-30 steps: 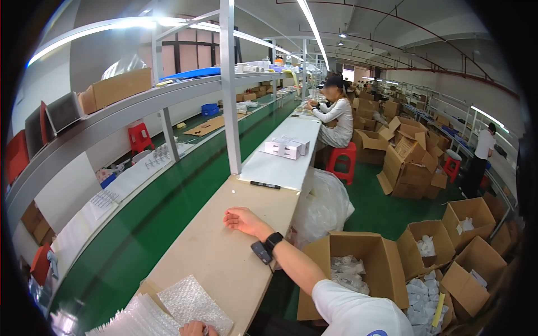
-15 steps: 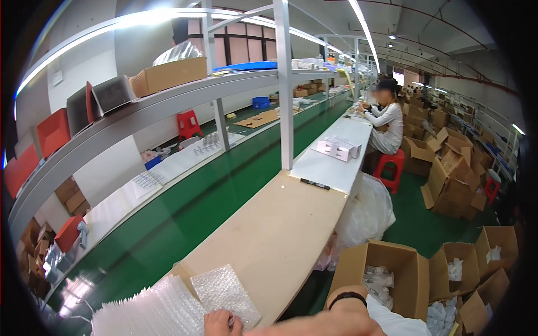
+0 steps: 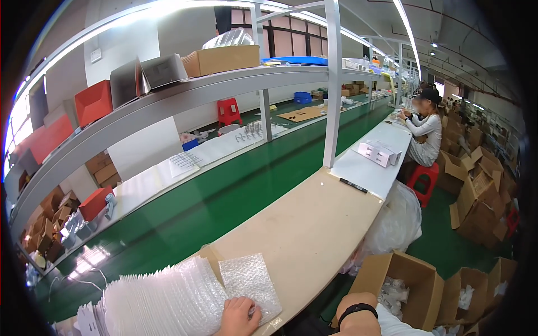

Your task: The person unties a bundle of bubble wrap bags, takes one, and wraps a white handheld fan in it. They place the wrapped fan into a cardboard box and then repeat the process with another fan.

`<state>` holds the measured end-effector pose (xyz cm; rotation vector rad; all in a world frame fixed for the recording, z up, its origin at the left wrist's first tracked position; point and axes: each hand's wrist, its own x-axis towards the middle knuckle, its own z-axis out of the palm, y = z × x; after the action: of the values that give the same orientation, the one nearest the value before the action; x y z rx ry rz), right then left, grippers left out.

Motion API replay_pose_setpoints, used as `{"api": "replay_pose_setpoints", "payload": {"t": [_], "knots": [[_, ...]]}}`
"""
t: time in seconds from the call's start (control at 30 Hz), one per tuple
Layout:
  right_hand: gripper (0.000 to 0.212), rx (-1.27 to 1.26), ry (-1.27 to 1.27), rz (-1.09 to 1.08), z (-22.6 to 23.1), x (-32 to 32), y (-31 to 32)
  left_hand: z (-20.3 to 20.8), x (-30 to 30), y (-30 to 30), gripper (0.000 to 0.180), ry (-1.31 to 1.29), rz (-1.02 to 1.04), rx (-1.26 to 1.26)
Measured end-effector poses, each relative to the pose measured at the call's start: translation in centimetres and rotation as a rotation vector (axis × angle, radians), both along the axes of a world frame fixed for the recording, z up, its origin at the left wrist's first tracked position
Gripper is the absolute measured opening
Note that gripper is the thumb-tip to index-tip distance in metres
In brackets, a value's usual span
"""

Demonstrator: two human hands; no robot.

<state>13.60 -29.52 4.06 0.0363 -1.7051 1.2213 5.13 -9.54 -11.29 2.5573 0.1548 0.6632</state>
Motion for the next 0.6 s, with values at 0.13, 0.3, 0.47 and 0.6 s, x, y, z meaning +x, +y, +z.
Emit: {"api": "replay_pose_setpoints", "payload": {"t": [0.13, 0.3, 0.47, 0.6], "knots": [[0.104, 0.001, 0.023, -0.004, 2.9, 2.3, 0.4, 0.2, 0.3, -0.4, 0.012, 0.005, -0.035, 0.006], [0.104, 0.002, 0.069, 0.07, 1.3, 2.3, 1.7, 0.2, -0.7, 0.4, 0.012, 0.021, 0.012, 0.002], [0.104, -0.004, 0.088, 0.061, 1.1, 2.1, 1.4, 0.2, -0.2, 0.1, 0.012, 0.0, -0.02, -0.014], [0.104, -0.003, 0.111, 0.067, 0.9, 2.0, 1.8, 0.4, -0.2, 0.1, 0.012, 0.011, 0.0, -0.014]]}}
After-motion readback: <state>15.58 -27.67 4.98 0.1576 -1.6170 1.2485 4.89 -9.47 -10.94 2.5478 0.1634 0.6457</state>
